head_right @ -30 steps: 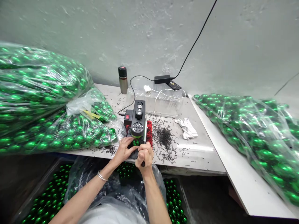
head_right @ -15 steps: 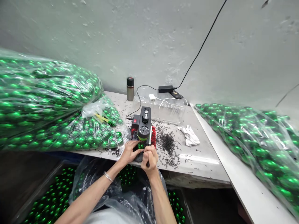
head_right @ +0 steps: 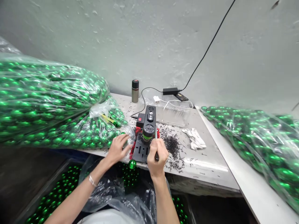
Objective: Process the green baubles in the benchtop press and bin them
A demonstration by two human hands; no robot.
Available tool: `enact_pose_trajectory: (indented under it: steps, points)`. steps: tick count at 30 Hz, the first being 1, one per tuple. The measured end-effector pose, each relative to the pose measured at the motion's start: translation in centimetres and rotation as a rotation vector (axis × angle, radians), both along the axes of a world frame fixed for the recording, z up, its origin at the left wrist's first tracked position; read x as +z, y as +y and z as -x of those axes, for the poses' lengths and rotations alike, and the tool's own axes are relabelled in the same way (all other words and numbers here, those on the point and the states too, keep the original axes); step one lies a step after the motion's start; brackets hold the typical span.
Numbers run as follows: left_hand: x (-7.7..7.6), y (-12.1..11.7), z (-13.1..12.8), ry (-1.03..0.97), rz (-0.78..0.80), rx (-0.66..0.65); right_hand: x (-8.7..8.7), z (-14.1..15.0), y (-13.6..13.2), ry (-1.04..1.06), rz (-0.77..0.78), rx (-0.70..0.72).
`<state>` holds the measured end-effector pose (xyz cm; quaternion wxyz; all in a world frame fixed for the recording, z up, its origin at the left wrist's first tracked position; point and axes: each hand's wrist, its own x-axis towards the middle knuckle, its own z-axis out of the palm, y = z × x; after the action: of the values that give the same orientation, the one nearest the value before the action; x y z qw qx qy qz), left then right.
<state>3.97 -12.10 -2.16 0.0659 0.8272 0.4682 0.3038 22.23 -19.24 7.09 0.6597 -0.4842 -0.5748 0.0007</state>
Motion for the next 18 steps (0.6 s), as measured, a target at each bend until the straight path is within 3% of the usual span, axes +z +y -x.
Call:
enact_pose_trajectory:
  steps: [2,5,10,15,18]
  points:
    - [2.0,2.7,0.4,0.198,0.082,0.105,-0.3,0.1,0.0,0.004,-0.005,-0.004]
    - [4.0,6.0,0.4,0.466,0.265,0.101,-0.4,0.1,0.0,-0.020,-0.008,-0.020]
    - [4.1,7.8,0.2,0.496,0.370,0.075,-0.6,0.0,0.0,-0.048,-0.032,-0.023]
    - [4.1,8.1,1.2,0.374,0.376,0.038,-0.9,-0.1,0.1,-0.057,-0.030,-0.026]
    - [4.1,7.3,1.9,-0.137,0.529,-0.044,-1.0,-0.1,0.1,-0.053,-0.041,-0.023]
